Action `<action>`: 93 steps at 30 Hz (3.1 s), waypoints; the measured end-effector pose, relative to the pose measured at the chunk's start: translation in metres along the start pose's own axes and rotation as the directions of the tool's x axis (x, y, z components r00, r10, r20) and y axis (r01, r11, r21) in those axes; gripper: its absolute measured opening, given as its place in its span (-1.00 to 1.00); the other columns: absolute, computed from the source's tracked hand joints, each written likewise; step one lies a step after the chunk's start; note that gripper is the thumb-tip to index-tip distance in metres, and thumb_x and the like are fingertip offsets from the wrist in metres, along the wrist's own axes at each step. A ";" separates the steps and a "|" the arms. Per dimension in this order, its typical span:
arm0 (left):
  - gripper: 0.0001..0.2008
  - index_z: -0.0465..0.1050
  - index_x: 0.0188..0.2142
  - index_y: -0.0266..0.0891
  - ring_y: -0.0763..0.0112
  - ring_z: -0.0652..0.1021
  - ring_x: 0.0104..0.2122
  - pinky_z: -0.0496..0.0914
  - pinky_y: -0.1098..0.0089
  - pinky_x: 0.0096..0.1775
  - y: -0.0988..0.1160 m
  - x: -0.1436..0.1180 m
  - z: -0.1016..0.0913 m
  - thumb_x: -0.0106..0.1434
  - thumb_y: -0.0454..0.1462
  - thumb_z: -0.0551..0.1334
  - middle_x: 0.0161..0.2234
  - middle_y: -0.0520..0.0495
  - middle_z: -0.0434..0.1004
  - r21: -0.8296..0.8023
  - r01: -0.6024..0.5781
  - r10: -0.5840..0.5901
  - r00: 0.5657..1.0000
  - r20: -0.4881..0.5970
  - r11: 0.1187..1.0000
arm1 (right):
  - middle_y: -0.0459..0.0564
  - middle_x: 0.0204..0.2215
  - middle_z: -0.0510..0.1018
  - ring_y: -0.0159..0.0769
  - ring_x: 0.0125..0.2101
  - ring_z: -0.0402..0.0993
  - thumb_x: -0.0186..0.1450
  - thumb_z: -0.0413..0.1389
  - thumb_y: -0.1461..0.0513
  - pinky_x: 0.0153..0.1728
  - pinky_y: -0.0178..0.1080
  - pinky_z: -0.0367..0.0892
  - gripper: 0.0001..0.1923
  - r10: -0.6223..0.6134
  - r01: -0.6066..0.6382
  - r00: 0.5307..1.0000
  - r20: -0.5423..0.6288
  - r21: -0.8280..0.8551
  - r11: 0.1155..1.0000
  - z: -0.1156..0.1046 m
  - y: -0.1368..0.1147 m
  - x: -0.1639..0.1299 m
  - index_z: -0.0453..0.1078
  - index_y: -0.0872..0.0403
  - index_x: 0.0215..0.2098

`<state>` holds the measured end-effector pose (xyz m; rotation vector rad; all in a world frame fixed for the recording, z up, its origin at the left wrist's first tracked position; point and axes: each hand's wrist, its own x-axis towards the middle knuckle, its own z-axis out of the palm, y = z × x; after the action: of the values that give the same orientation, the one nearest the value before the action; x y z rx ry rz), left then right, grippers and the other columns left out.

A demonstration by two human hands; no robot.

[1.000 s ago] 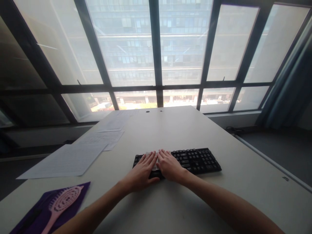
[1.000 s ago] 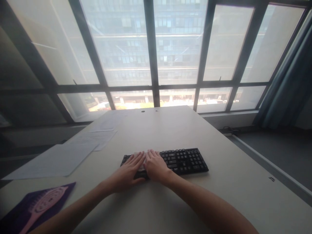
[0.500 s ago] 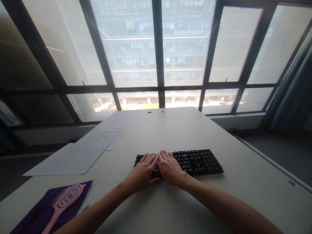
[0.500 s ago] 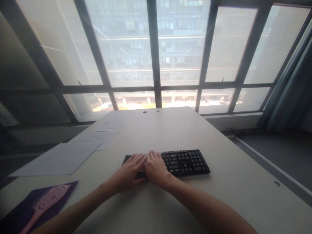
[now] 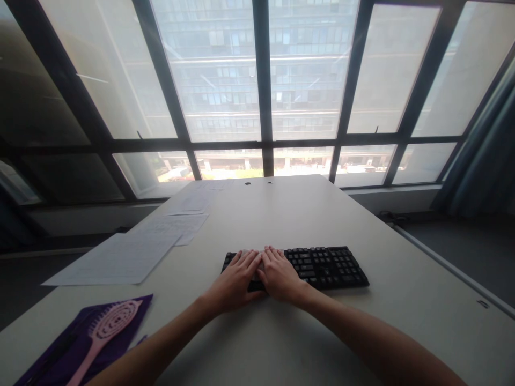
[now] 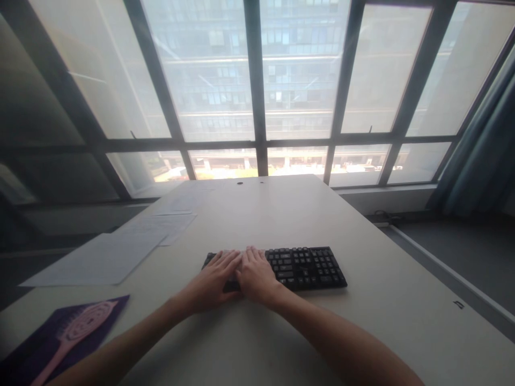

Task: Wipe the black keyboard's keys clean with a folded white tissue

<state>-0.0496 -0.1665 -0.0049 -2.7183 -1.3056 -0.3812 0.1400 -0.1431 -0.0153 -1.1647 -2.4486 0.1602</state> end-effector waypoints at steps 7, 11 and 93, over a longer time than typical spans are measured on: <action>-0.17 -0.03 0.43 -0.33 -0.02 0.13 0.40 0.01 -0.04 0.38 0.008 -0.008 0.008 0.33 -0.02 0.22 0.41 -0.33 0.09 0.060 0.008 -0.007 1.000 -0.016 0.998 | 0.44 0.37 0.14 0.10 0.40 -0.01 0.49 -0.06 0.10 0.38 0.07 -0.05 -0.35 -0.006 0.007 1.000 0.028 -0.022 1.000 -0.004 -0.006 -0.008 0.14 0.43 0.37; -0.20 -0.04 0.44 -0.36 -0.01 0.08 0.41 0.00 -0.05 0.38 0.012 -0.014 0.011 0.35 -0.07 0.20 0.42 -0.33 0.03 0.103 0.018 -0.018 1.000 -0.001 0.995 | 0.45 0.39 0.06 0.10 0.42 -0.08 0.49 -0.04 0.03 0.39 0.07 -0.09 -0.28 -0.019 0.020 0.998 0.060 -0.015 1.000 -0.005 -0.010 -0.019 0.09 0.44 0.39; -0.25 0.04 0.40 -0.41 -0.02 0.11 0.41 0.15 -0.03 0.35 0.040 -0.007 0.019 0.31 -0.17 0.20 0.39 -0.41 0.09 0.007 -0.014 0.014 0.998 -0.058 1.000 | 0.37 0.37 0.16 0.04 0.39 0.03 0.45 0.05 0.01 0.39 0.04 -0.01 -0.27 -0.015 0.007 0.998 -0.060 -0.131 0.991 -0.006 -0.002 -0.056 0.15 0.38 0.37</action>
<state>-0.0195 -0.1932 -0.0243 -2.6881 -1.2703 -0.4505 0.1724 -0.1873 -0.0269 -1.1917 -2.4425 -0.0388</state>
